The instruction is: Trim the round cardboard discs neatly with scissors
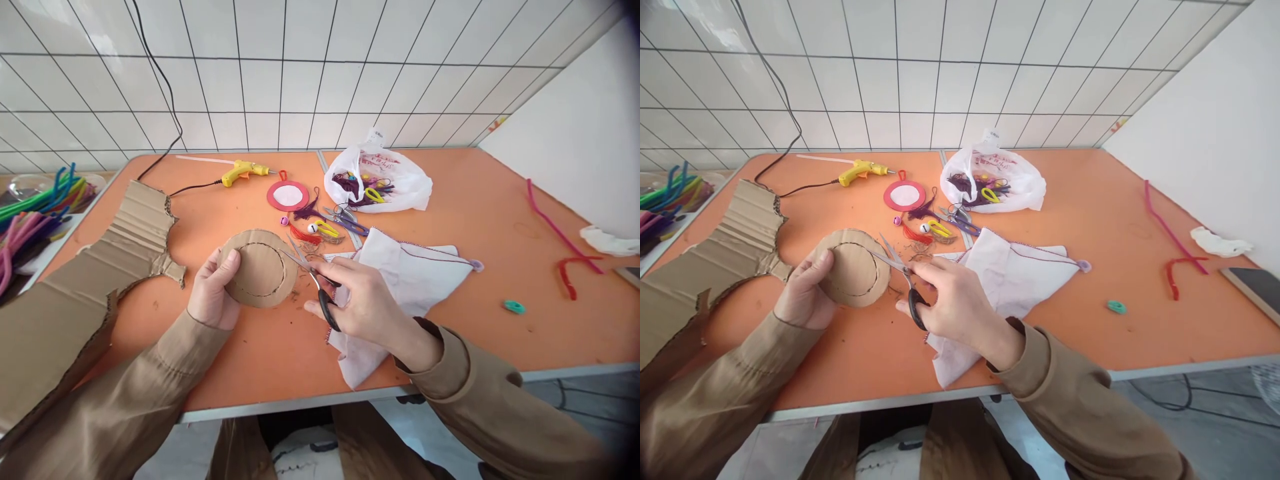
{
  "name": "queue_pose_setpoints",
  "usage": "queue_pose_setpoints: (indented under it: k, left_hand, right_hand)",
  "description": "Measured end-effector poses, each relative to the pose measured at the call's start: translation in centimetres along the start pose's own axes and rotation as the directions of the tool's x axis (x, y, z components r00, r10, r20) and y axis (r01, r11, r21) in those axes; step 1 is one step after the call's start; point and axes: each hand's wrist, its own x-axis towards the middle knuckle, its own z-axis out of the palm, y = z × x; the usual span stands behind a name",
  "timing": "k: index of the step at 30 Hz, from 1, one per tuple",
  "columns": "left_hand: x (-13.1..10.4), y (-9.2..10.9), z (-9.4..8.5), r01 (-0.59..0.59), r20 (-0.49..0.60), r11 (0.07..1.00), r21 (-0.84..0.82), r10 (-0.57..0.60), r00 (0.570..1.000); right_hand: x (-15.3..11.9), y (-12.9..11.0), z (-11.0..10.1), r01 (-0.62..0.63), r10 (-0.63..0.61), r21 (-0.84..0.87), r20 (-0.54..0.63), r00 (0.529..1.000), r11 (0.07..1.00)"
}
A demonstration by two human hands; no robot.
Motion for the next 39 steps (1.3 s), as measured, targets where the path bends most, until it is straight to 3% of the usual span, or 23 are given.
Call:
queue_pose_setpoints:
  k: [15, 39]
  left_hand:
    - [0.28, -0.53, -0.36, -0.026, 0.081, 0.997, 0.075, 0.020, 0.996]
    - [0.28, -0.54, -0.72, -0.031, 0.079, 0.998, 0.046, 0.027, 0.996]
  right_hand:
    - [0.02, -0.26, -0.19, 0.037, -0.037, -0.015, -0.007, 0.999, 0.999]
    - [0.01, -0.67, -0.34, 0.052, -0.057, 0.120, 0.037, 0.998, 0.991]
